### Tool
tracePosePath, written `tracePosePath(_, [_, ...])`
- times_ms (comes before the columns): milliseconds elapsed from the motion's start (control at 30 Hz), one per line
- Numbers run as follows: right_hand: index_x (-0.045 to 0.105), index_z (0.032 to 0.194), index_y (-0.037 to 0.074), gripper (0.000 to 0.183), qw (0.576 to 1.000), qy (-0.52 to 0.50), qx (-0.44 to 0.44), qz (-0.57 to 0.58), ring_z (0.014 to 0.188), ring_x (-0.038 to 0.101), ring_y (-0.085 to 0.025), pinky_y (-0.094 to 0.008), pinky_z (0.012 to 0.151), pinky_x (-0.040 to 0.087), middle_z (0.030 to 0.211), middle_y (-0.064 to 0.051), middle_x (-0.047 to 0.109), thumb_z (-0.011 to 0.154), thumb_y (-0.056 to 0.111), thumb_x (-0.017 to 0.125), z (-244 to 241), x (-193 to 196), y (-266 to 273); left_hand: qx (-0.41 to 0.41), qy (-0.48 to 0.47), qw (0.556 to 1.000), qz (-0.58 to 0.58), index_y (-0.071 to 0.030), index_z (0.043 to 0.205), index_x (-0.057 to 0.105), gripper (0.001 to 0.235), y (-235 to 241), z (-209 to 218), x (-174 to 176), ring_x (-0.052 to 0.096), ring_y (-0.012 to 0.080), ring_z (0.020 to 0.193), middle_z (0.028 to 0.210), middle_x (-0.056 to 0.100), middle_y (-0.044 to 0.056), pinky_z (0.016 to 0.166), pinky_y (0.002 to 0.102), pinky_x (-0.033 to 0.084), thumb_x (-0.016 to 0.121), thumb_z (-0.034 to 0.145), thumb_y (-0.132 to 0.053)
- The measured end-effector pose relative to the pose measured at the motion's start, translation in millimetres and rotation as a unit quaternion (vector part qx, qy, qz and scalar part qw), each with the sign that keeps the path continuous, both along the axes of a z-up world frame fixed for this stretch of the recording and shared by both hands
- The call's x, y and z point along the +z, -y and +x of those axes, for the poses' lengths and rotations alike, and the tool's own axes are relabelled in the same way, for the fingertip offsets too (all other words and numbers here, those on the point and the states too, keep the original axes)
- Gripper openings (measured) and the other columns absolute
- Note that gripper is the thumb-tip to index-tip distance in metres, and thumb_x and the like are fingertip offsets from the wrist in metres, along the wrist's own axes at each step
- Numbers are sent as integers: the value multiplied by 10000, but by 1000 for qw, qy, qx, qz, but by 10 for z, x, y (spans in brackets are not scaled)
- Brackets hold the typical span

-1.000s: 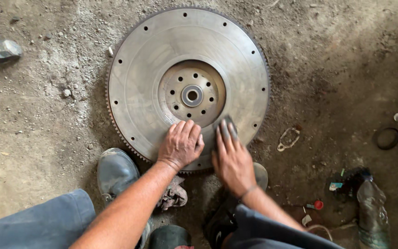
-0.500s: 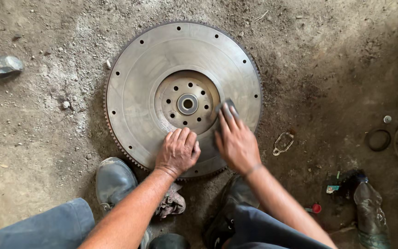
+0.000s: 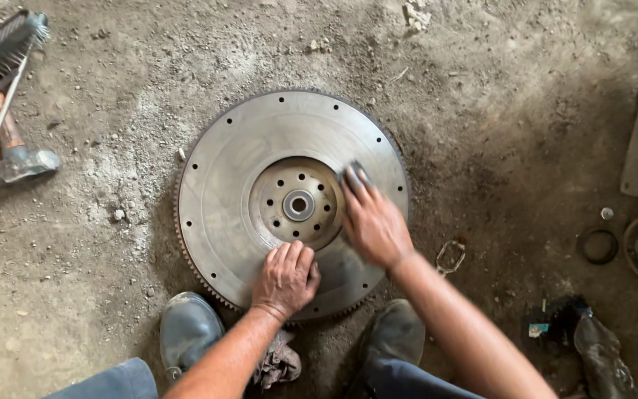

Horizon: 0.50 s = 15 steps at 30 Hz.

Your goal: The person scrubs a large circular metal flywheel on the floor using a small abrasive block held in the right hand. The person rotates the part and scrubs different areas of the surface.

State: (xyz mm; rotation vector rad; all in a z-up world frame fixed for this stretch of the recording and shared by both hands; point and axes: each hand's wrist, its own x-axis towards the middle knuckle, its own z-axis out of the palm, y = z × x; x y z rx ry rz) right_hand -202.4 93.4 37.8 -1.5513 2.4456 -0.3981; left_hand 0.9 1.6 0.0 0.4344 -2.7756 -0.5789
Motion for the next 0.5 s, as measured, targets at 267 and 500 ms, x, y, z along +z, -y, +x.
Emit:
tracePosePath(267, [448, 1490, -47, 623, 999, -37, 14, 19, 1462, 398, -354, -427, 1093, 418, 1573, -232, 406, 975, 291, 547, 136, -37, -89, -3, 2, 1000, -1, -55, 953, 556, 228, 26, 1, 15, 602, 316, 915, 954, 564, 136, 829, 458, 513, 664, 798, -183])
tracePosePath(500, [445, 1495, -45, 612, 998, -56, 24, 26, 1486, 362, -338, -432, 1158, 376, 1603, -214, 388, 1001, 310, 517, 40, -138, 19, -1, 4, 1000, -9, -71, 945, 545, 218, 25, -5, 29, 604, 303, 900, 929, 556, 125, 825, 448, 518, 659, 803, -191])
